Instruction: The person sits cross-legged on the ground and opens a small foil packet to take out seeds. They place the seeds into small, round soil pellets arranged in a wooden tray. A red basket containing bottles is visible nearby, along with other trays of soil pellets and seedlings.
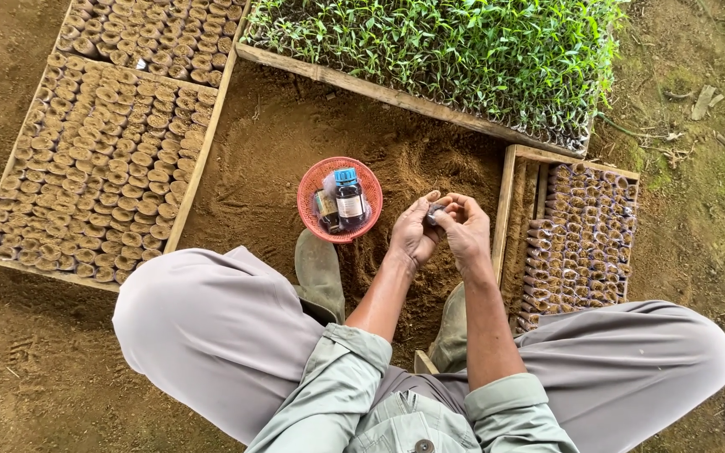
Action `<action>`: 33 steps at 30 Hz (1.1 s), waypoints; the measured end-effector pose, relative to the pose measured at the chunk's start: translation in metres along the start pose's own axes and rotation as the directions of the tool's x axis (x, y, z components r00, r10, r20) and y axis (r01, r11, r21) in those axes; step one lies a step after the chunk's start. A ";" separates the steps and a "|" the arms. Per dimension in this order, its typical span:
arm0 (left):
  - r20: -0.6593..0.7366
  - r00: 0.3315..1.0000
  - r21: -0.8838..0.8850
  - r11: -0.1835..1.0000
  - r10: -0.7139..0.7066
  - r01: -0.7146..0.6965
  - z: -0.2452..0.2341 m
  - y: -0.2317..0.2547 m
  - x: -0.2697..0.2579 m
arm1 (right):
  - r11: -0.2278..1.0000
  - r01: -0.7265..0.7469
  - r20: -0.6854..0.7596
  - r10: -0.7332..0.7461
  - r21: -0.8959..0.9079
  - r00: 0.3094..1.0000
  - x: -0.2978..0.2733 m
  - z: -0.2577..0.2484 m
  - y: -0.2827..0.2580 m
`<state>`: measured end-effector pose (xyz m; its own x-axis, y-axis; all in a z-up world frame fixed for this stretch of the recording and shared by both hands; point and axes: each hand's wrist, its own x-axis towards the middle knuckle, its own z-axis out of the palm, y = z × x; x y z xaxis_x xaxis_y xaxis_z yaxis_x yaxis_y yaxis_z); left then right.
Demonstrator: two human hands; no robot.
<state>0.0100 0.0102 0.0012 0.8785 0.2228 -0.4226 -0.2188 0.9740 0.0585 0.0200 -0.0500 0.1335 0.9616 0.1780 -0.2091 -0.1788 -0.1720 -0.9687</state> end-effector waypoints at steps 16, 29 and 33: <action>-0.157 0.976 -0.038 0.988 -0.154 0.150 0.006 0.007 -0.008 | 0.737 0.500 0.246 -0.436 -0.455 0.866 0.026 -0.029 0.040; -0.140 0.987 -0.018 0.997 -0.079 0.077 -0.011 0.022 0.005 | 0.910 0.187 0.067 -0.174 -0.369 0.982 0.042 -0.055 0.071; -0.076 0.995 -0.004 0.998 -0.059 0.059 0.003 0.027 -0.006 | 0.601 -0.192 -0.117 0.162 -0.776 0.980 0.066 -0.075 0.136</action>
<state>0.0006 0.0350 0.0080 0.8550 0.1614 -0.4929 -0.1689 0.9852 0.0296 0.0748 -0.1344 -0.0016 0.9376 0.0331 -0.3462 -0.1303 -0.8894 -0.4382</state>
